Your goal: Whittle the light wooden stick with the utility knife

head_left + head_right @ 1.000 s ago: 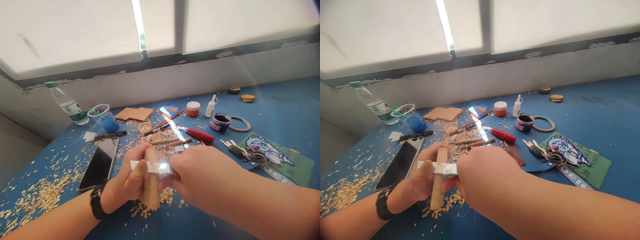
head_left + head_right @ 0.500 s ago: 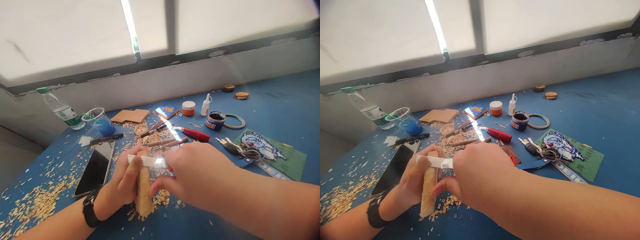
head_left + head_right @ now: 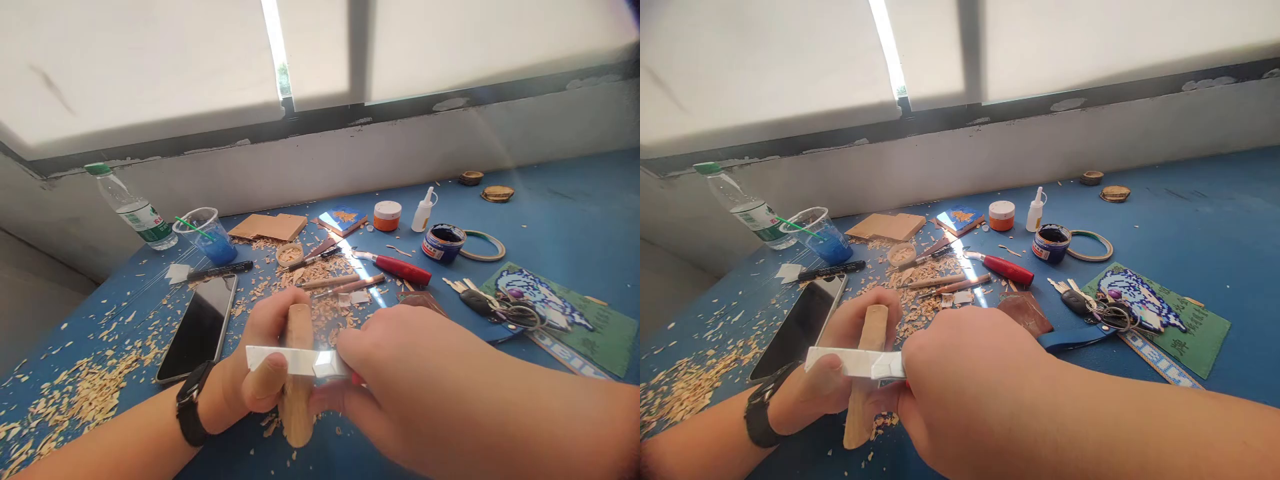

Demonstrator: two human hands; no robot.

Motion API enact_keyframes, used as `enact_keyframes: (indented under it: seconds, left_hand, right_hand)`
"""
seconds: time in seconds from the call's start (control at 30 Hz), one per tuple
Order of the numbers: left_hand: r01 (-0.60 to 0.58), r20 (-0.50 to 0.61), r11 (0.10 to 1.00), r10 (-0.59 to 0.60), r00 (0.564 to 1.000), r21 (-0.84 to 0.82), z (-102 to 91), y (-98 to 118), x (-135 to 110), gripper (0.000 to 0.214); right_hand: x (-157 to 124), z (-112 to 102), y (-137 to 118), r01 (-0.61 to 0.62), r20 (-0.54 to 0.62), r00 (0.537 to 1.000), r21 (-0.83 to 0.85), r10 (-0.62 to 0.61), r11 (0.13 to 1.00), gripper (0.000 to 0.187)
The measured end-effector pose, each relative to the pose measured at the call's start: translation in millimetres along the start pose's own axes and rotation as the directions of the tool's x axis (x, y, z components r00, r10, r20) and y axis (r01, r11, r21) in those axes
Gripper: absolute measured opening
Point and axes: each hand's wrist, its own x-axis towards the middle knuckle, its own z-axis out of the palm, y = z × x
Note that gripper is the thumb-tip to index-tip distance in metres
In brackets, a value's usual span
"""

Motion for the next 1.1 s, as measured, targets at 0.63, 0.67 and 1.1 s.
enact_keyframes:
  seconds: [0.63, 0.67, 1.1]
  left_hand:
    - [-0.043, -0.031, 0.989, 0.048, 0.998, 0.139, 1.9, 7, 6, 0.060]
    - [-0.055, -0.039, 0.991, 0.060, 0.997, 0.126, 1.8, 5, 6, 0.062]
    - [0.020, -0.050, 0.999, -0.022, 0.998, -0.044, 2.0, -1, -1, 0.072]
  right_hand:
    - [10, 15, 15, -0.108, -0.312, 0.942, 0.057, 0.120, 0.993, 0.071]
    - [9, 14, 13, -0.088, -0.288, 0.952, 0.055, 0.101, 0.995, 0.067]
    - [-1, 15, -4, -0.006, -0.193, 0.981, 0.063, 0.018, 0.998, 0.018]
